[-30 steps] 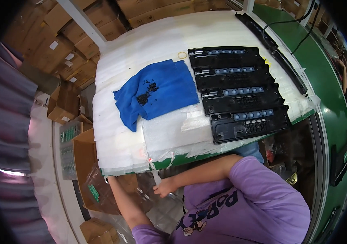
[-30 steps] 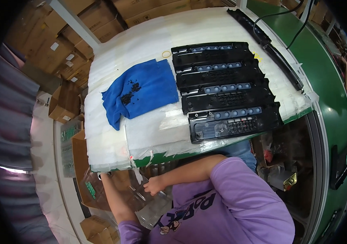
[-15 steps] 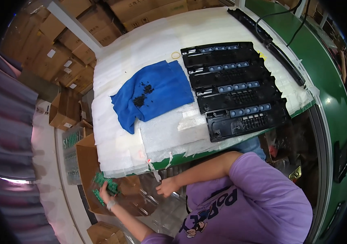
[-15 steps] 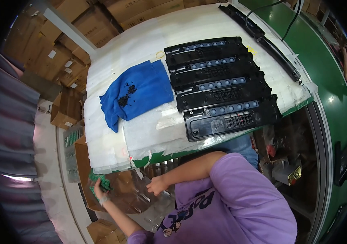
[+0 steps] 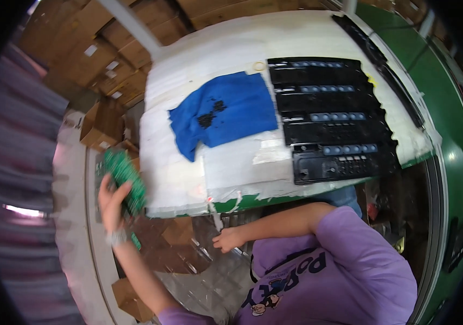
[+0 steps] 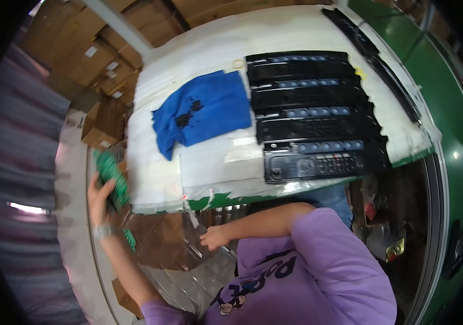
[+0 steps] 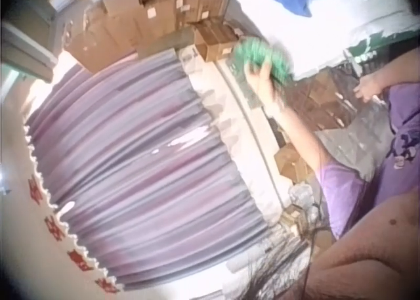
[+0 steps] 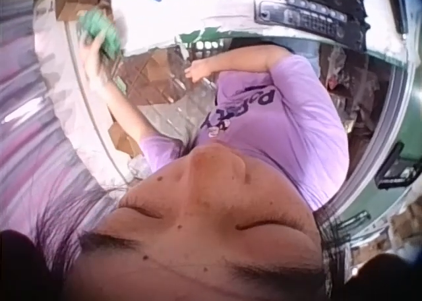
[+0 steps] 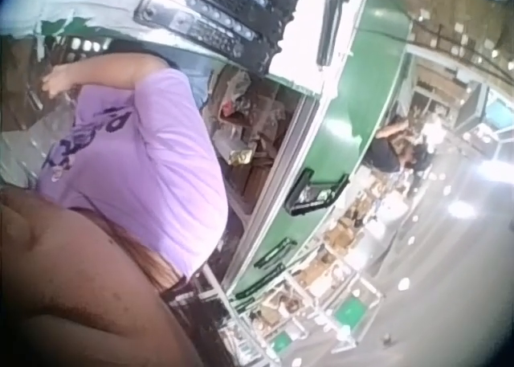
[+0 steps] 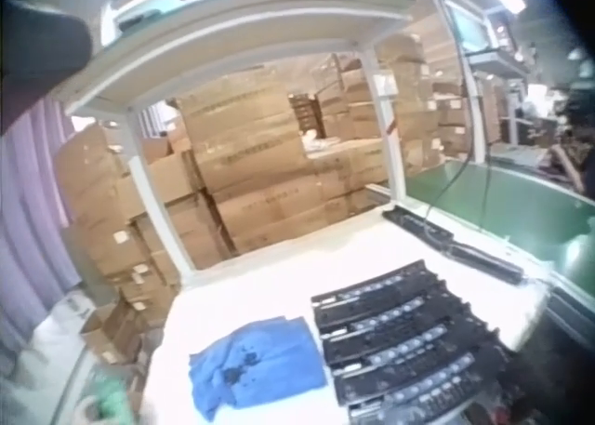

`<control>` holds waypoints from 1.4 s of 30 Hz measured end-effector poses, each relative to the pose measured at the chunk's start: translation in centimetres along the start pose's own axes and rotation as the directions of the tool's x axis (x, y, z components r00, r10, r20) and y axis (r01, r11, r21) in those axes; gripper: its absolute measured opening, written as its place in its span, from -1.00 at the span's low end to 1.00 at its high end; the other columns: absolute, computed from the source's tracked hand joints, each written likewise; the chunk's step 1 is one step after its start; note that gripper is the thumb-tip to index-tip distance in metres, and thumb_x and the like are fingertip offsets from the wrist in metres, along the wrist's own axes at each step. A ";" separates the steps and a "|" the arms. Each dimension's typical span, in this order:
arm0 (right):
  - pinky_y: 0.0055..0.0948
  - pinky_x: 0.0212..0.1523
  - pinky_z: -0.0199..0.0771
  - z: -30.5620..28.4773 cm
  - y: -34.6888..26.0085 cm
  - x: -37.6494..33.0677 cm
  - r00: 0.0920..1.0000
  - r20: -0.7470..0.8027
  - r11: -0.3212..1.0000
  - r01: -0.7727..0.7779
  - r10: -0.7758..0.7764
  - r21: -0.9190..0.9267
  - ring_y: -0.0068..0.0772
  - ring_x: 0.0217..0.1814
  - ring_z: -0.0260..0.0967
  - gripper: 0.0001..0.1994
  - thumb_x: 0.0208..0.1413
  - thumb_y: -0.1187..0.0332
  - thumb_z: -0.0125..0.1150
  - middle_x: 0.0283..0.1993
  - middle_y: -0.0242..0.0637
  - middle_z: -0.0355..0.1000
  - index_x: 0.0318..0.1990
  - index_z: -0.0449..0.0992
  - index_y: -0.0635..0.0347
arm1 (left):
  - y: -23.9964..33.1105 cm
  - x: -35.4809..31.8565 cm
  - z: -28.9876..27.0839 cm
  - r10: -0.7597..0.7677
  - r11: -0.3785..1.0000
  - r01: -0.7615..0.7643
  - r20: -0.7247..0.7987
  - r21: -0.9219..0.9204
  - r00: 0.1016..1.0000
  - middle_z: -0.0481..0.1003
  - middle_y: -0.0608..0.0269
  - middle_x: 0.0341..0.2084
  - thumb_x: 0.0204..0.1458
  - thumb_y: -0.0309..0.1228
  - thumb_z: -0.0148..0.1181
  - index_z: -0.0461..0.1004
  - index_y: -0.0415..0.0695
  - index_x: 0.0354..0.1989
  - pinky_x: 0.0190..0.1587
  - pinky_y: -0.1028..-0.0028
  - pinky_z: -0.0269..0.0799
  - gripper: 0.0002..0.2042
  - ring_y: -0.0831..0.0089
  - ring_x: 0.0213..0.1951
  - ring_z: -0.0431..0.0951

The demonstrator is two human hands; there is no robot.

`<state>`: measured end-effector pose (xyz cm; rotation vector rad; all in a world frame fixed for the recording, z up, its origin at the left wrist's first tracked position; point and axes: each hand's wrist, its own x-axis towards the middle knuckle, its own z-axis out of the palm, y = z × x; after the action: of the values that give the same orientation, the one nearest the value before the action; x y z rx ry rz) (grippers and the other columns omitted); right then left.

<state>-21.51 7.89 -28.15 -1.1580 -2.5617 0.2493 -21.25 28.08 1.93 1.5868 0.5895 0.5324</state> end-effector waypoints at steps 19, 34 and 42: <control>-0.37 -0.46 0.54 0.1 -0.1 -0.5 0.998 -0.039 0.998 -0.051 0.052 0.035 -0.29 0.07 0.23 -0.92 -0.26 0.41 0.18 -0.11 -0.33 0.31 -0.50 0.52 0.05 | 0.4 10.8 13.5 0.093 0.872 -0.163 0.170 0.462 0.981 0.46 -0.03 -0.19 -0.17 -0.05 0.34 0.33 -0.50 -0.06 -0.03 0.45 0.33 -0.30 0.37 -0.10 0.45; -0.40 -0.49 0.45 -4.1 -1.9 1.2 0.996 -0.084 0.987 0.023 -0.010 0.159 -0.36 -0.06 0.22 -0.91 -0.22 0.42 0.11 -0.28 -0.38 0.22 -0.46 0.43 0.08 | -16.9 -1.4 -33.8 0.242 0.781 0.469 -0.892 0.412 0.381 0.54 0.17 -0.57 -0.05 -0.30 0.07 0.50 -0.14 -0.53 -0.48 0.33 0.35 -0.81 0.40 -0.55 0.50; -0.43 -0.48 0.46 -2.5 0.0 -0.8 0.994 -0.006 0.983 -0.105 0.107 0.148 -0.36 -0.10 0.24 -0.95 -0.17 0.41 0.07 -0.30 -0.35 0.20 -0.49 0.38 0.13 | -29.1 -8.5 -28.5 -0.114 0.430 0.622 -0.645 0.654 0.756 0.44 -0.14 -0.10 0.11 -0.07 -0.15 0.41 -0.19 -0.04 0.04 0.21 0.28 -0.54 0.01 0.02 0.40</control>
<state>-20.11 7.32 -25.98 -1.2368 -2.4257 0.4461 -48.04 46.14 -24.30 2.1187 1.8426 0.2885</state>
